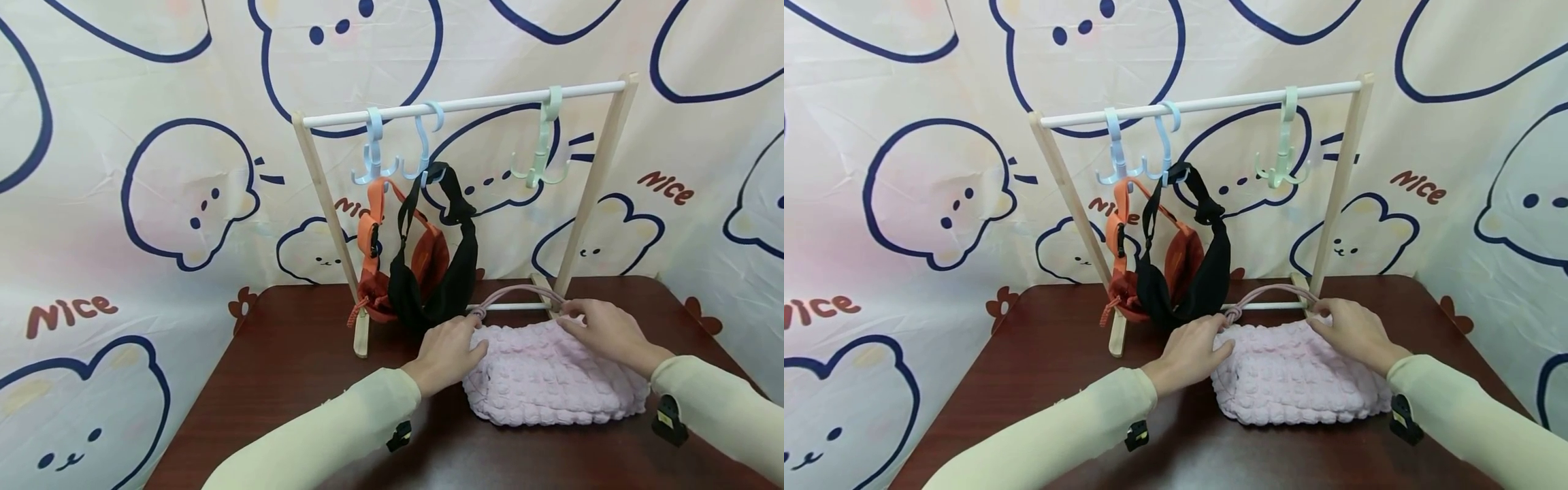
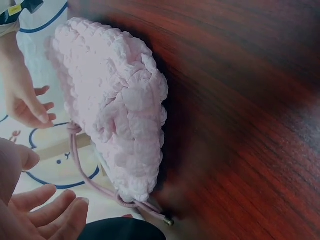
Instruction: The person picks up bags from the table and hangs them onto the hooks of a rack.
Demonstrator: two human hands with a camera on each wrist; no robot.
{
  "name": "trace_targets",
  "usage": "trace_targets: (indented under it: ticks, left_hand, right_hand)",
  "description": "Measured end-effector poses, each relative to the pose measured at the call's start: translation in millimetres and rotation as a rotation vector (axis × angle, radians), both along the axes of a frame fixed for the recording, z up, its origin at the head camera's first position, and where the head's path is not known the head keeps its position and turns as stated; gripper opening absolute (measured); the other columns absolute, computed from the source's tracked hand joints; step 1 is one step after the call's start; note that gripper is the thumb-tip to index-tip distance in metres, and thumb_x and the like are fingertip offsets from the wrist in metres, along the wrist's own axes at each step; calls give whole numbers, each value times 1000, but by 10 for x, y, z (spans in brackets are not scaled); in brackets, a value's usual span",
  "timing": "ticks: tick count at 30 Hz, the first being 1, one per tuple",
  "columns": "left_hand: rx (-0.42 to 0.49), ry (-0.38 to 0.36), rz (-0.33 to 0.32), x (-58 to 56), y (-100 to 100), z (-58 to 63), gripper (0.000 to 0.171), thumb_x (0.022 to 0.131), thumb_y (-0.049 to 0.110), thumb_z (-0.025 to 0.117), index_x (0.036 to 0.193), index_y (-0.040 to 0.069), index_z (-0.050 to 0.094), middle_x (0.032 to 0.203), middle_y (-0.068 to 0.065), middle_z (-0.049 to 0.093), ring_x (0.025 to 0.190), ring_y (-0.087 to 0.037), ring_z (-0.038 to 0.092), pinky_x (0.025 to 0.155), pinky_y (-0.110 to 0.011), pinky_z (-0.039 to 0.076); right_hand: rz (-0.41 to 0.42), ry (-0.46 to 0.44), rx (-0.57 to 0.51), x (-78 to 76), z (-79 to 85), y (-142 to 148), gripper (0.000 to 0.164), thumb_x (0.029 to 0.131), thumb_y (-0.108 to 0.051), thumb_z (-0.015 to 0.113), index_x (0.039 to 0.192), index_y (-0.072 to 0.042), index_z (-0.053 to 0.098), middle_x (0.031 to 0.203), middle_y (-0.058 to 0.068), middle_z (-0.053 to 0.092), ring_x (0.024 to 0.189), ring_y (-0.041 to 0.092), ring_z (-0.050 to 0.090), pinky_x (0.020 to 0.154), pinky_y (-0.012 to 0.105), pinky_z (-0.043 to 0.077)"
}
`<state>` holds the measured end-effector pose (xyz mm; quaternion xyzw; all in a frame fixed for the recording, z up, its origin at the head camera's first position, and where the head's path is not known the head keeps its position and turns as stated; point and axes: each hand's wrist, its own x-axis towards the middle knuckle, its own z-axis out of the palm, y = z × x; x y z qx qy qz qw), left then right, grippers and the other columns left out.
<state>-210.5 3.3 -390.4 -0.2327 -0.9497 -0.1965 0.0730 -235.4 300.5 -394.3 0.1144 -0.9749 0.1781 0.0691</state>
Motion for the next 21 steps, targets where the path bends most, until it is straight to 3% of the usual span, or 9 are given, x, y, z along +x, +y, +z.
trace_targets:
  ticks: [8,15,21]
  left_hand:
    - [-49,4,29,-49,107,-59,29,98,36,63,118,16,68,89,4,73,62,-4,54,52,-21,43]
    - [-55,-23,66,-125,175,-127,29,98,35,62,118,16,68,84,6,69,61,-6,55,53,-23,43]
    - [-50,-10,87,-208,198,-198,36,98,34,62,129,16,65,93,3,73,65,-9,60,53,-26,45]
  right_hand:
    - [-18,-36,7,-58,-1,84,41,96,-31,66,121,1,69,114,26,71,85,27,70,58,38,50]
    - [-58,-60,20,-134,-8,182,38,94,-30,68,117,0,70,114,26,71,92,36,69,64,46,53]
    - [-79,-71,28,-187,-27,255,46,92,-31,69,121,4,65,106,23,71,84,29,66,59,41,50]
